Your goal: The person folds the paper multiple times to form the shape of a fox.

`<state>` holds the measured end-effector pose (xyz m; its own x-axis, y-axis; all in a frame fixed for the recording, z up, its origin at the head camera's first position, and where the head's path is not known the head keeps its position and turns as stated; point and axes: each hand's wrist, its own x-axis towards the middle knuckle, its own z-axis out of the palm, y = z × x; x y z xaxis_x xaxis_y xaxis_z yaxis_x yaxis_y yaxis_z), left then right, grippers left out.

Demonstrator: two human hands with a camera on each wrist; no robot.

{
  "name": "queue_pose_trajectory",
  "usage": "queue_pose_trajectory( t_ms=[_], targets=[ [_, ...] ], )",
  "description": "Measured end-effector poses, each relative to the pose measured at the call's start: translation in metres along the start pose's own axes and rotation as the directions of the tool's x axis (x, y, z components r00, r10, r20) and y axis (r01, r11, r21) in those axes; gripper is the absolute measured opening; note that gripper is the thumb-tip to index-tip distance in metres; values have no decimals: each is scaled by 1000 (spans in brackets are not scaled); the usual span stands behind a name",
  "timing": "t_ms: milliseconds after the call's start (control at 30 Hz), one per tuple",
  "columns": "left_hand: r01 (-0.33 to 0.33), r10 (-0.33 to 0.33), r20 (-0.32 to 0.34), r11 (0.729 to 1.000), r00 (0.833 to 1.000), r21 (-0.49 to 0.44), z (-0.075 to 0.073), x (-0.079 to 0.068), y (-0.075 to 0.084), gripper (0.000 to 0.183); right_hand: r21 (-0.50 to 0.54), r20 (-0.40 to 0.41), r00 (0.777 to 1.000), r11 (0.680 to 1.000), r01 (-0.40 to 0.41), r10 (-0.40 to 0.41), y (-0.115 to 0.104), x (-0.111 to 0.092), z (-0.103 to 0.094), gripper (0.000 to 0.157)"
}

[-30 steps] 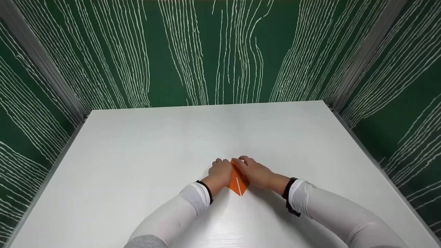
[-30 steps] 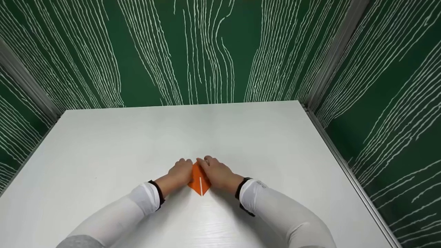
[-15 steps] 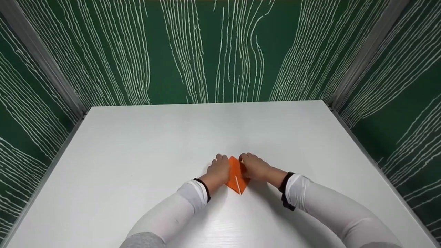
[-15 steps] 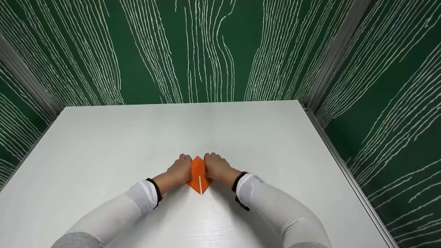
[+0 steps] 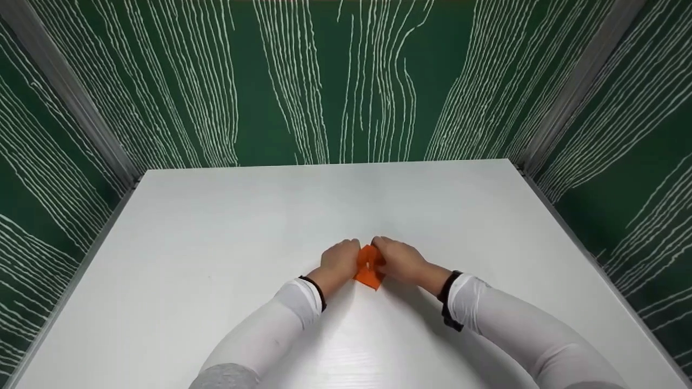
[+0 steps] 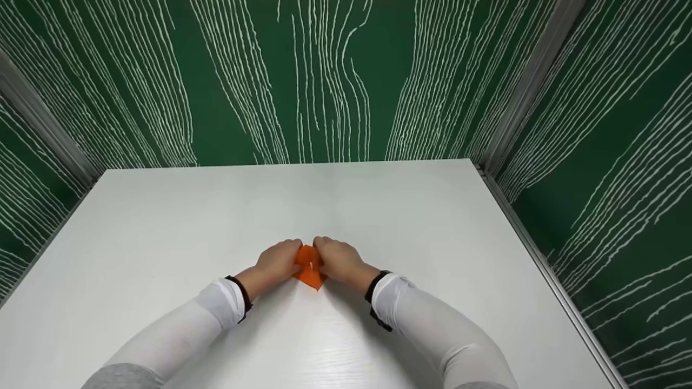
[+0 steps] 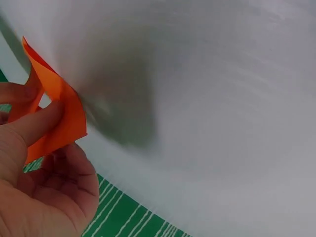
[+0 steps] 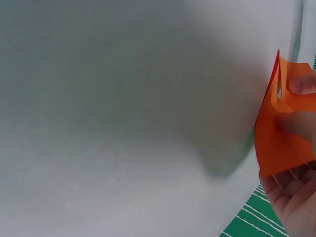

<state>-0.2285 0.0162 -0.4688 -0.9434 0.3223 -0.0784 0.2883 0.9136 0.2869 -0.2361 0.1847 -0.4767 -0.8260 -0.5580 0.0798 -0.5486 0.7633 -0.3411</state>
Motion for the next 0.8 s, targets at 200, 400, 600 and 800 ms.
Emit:
queue_pose_trajectory(
  t_ms=[200,400,600,800],
  targets=[
    [-93,93,-152,996,984,4,-9,7,-5,11,-47,-195,976,995,87,-95,5,8,-7,20],
    [-235,246,-354,969,902,74,-11,11,-9,12,-178,-369,909,974,138,-196,8,13,-10,25],
    [-280,325,-302,942,896,184,0,10,-13,11,-275,-329,911,948,159,-248,10,10,-1,25],
    [-242,275,-152,949,949,204,10,9,-15,15,-154,-204,966,980,129,-159,12,7,10,23]
  ],
)
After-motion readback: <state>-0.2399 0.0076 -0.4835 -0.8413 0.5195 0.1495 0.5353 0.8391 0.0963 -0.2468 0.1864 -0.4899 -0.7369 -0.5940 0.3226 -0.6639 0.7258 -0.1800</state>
